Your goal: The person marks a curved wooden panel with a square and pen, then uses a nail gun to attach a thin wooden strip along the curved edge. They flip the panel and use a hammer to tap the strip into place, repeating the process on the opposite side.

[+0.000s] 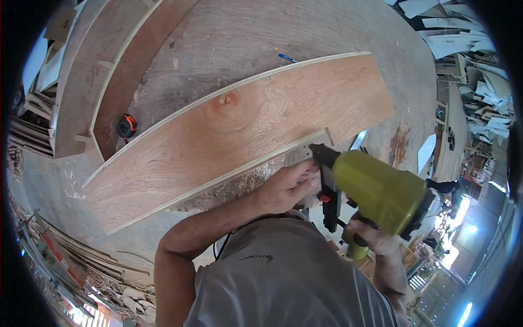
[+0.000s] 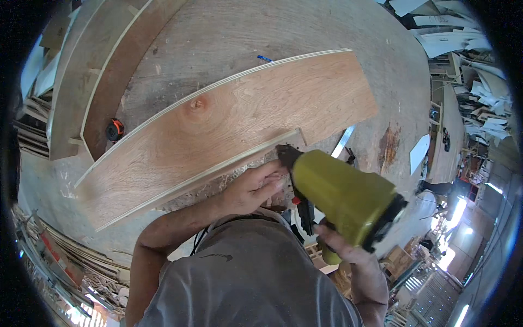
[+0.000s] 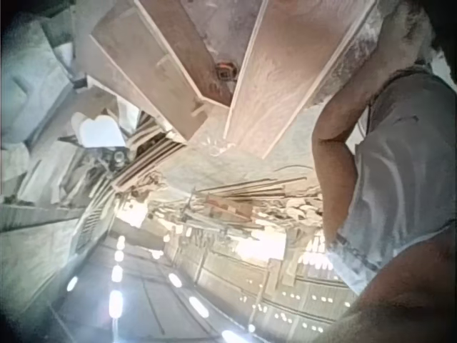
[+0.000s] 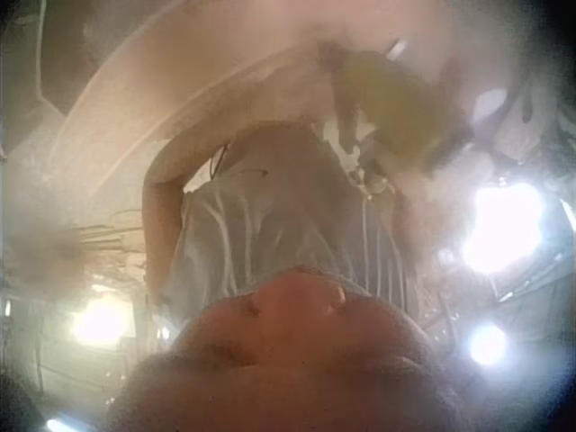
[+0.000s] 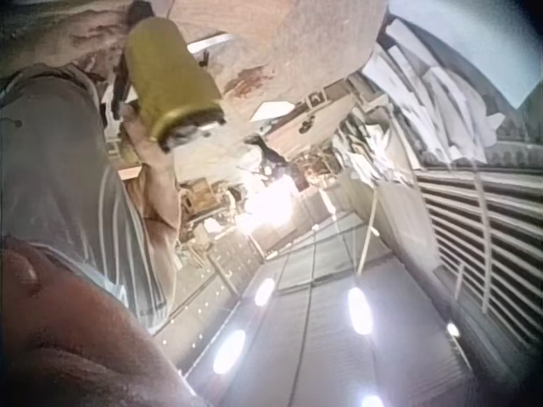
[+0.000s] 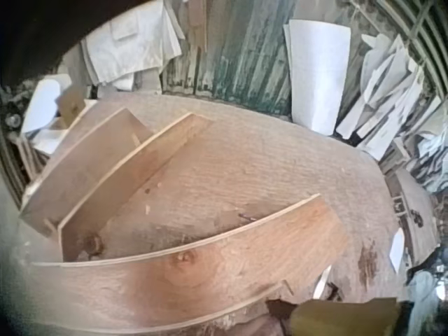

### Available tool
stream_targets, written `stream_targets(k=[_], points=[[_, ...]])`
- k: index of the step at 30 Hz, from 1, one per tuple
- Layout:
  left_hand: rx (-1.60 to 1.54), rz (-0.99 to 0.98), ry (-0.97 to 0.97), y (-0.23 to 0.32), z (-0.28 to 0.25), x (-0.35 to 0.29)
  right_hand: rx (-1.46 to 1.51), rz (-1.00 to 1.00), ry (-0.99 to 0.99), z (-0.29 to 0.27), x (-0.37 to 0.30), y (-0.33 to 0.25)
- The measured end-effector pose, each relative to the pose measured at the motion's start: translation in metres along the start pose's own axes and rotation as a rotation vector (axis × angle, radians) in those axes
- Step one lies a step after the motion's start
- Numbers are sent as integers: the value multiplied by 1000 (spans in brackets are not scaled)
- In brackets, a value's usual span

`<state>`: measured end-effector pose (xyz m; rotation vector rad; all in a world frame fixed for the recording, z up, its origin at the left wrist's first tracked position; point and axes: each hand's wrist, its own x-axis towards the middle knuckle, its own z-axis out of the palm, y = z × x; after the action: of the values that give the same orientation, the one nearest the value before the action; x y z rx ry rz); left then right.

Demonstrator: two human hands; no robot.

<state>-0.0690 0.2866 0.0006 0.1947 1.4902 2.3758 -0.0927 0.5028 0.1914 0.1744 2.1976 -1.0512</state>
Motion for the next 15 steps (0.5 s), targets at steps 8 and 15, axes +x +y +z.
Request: stream_targets(k=[8, 15], points=[[86, -42, 190, 2, -24, -15, -375, -143, -125, 19, 29, -31], [52, -15, 173, -7, -26, -17, -425, -65, -177, 19, 44, -56]])
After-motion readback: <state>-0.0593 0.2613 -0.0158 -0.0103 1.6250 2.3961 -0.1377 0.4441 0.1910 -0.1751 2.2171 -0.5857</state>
